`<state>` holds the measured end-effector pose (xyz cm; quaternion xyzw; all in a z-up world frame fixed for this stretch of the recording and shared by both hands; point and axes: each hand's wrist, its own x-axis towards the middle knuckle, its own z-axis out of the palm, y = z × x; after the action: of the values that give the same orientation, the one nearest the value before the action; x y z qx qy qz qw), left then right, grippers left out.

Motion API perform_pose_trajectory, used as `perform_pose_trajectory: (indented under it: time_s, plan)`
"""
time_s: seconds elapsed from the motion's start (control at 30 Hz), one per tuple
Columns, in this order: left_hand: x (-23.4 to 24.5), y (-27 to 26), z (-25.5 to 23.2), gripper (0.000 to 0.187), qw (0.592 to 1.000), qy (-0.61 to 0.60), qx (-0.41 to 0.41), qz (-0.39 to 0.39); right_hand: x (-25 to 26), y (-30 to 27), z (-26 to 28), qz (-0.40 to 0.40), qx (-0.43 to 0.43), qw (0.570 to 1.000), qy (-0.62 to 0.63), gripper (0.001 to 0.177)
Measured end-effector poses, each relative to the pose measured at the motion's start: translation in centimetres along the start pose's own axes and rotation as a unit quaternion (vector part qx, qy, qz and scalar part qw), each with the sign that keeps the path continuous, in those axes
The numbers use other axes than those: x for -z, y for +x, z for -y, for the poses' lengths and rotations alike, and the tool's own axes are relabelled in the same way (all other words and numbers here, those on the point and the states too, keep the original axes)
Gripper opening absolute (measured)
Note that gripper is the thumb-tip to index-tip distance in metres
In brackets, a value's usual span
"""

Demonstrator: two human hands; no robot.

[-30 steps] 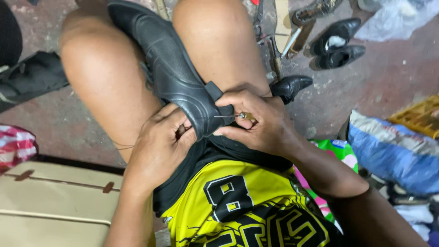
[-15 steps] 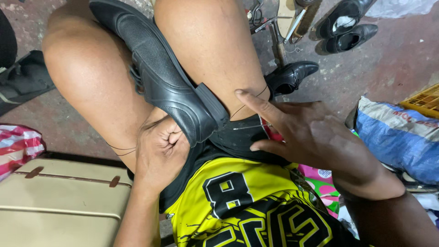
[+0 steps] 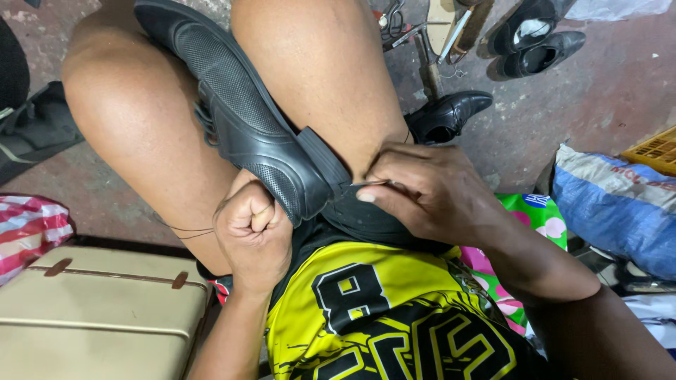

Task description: The person sits on the floor and sews the sole of a black shoe using a needle and thread. They repeatedly push the needle through the shoe's sole and pull the thread tight to secure the stitching.

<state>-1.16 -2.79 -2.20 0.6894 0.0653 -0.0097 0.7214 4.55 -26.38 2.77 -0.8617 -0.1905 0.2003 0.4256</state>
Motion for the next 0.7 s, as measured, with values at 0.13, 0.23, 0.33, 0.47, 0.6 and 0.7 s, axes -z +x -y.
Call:
perform_pose_trajectory:
  time_s: [0.13, 0.23, 0.33, 0.47, 0.6, 0.7]
  plan:
    - [1.3, 0.9, -1.1, 0.023, 0.983, -0.023, 0.161, 0.085, 0.4, -0.3, 0.0, -0.062, 0.054, 0.985, 0.151, 0.014]
    - [1.7, 1.8, -2.2, 0.032, 0.977, 0.040, 0.151, 0.146, -0.5, -0.4, 0.2, -0.089, -0.018, 0.914, 0.396, 0.015]
    - [1.7, 2.8, -2.8, 0.022, 0.967, 0.171, 0.089, 0.166, -1.6, -0.2, 0.3, -0.093, -0.010, 0.885, 0.457, 0.013]
    - [1.7, 3.5, -3.3, 0.024, 0.955, 0.222, 0.060, 0.186, -2.5, 0.5, 0.5, -0.048, 0.017, 0.888, 0.456, 0.019]
    - [1.8, 3.7, -3.2, 0.017, 0.944, 0.264, 0.021, 0.195, -2.2, 1.2, 1.3, -0.016, -0.043, 0.947, 0.317, 0.017]
    - [1.8, 3.5, -3.3, 0.018, 0.942, 0.275, -0.008, 0.191, -2.1, 2.4, 2.4, -0.011, -0.008, 0.972, 0.235, 0.015]
